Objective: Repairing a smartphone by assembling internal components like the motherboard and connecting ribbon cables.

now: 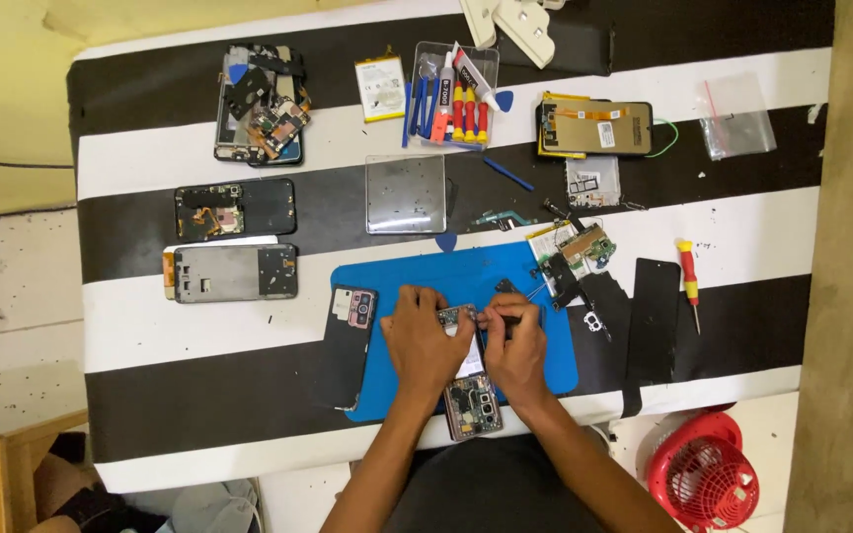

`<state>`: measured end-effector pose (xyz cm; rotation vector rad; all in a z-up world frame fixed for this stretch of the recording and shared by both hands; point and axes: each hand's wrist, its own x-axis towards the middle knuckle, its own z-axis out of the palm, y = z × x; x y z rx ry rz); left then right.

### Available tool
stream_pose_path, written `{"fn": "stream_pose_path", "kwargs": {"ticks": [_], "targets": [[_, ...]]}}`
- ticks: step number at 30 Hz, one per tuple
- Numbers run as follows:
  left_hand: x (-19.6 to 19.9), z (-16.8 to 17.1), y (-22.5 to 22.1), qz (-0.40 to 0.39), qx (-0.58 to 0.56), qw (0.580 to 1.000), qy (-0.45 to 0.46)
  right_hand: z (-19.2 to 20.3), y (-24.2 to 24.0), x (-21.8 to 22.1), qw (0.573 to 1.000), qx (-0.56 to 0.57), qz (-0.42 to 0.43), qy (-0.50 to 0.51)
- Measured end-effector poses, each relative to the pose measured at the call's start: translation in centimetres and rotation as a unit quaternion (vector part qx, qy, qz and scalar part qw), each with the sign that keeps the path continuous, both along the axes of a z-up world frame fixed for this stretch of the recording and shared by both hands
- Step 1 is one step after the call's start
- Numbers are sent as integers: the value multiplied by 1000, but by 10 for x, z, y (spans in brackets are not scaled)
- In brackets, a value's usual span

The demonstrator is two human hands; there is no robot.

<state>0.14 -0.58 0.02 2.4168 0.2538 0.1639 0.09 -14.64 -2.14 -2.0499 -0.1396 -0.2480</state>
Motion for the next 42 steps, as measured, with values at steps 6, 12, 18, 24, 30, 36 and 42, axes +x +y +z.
{"fn": "stream_pose_path", "kwargs": {"ticks": [6, 12, 18, 24, 30, 36, 42], "targets": [[-3, 4, 5, -9, -54, 998, -15, 17, 6, 0, 997, 73, -17, 18], [-5, 4, 6, 10, -102, 995, -19, 16, 7, 2, 996, 75, -27, 41], [-6, -7, 6, 10, -49, 999, -15, 19, 9, 4, 994, 86, -29, 55], [-2, 9, 3, -11, -5, 1000, -9, 19, 10, 3, 994, 90, -29, 49], [-1, 6, 2, -11, -2, 1000, -22, 17, 9, 3, 996, 72, -32, 48], [1, 3, 1, -8, -1, 1000, 2, 14, 8, 4, 998, 39, -22, 39], [1, 1, 1, -12, -9, 1000, 12, 6, 6, 5, 1000, 26, 0, 7]]}}
